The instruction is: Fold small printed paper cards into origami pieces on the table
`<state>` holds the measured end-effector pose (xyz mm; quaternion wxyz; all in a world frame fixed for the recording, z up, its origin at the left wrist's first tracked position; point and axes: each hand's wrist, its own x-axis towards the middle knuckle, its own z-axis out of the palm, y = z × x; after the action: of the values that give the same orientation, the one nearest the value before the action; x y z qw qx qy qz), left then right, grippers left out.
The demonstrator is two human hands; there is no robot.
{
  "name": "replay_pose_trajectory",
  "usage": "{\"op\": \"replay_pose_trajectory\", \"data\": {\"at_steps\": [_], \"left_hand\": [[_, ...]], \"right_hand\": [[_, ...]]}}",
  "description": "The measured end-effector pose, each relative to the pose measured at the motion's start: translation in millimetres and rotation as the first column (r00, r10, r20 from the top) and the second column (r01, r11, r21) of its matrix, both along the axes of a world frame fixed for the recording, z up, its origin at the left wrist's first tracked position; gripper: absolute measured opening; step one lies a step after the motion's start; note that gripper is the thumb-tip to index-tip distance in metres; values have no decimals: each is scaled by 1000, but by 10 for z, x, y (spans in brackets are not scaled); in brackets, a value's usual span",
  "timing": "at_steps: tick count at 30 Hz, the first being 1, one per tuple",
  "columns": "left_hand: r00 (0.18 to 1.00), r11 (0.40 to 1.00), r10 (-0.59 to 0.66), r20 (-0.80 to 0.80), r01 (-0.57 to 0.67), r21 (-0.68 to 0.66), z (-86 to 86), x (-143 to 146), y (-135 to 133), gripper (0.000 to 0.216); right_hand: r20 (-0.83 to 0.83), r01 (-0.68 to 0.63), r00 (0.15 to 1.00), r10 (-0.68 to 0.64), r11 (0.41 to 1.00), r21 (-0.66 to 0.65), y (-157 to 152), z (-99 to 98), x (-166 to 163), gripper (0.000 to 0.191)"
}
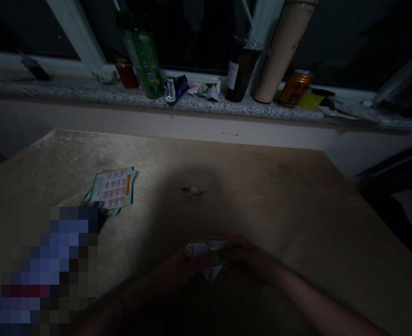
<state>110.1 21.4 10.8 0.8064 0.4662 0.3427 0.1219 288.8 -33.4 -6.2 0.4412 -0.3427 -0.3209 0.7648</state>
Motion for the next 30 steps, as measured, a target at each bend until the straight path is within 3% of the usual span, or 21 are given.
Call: {"op": "replay_pose_trajectory", "data": {"at_steps": [6, 10, 14, 17, 24, 30], "left_hand": [[999, 998, -47, 1, 47, -37, -119, -44, 33, 31], [975, 982, -70, 210, 104, -158, -298, -118, 54, 48], [975, 965, -54, 213, 106, -238, -374, -129, 45, 48], [989, 972, -55, 134, 84, -221, -332, -111, 49, 45], [984, 983, -177, 26, 178, -34, -114, -86, 115, 42], [972, 972, -226, -58, 229, 49, -18, -67, 165, 41]], "right_hand": [[6, -6, 1000, 6, 1000, -19, 4, -45, 15, 34], [-55, 6, 998, -7, 1000, -26, 9, -53, -9, 34], [-65, 12, 998, -15, 999, -47, 9, -24, -17, 36], [-77, 15, 997, -20, 998, -67, 8, -17, -2, 40], [-88, -8, 996, 10, 999, 32, 14, -42, 16, 27], [-42, -1, 999, 3, 1000, 32, 7, -75, 30, 24]]}}
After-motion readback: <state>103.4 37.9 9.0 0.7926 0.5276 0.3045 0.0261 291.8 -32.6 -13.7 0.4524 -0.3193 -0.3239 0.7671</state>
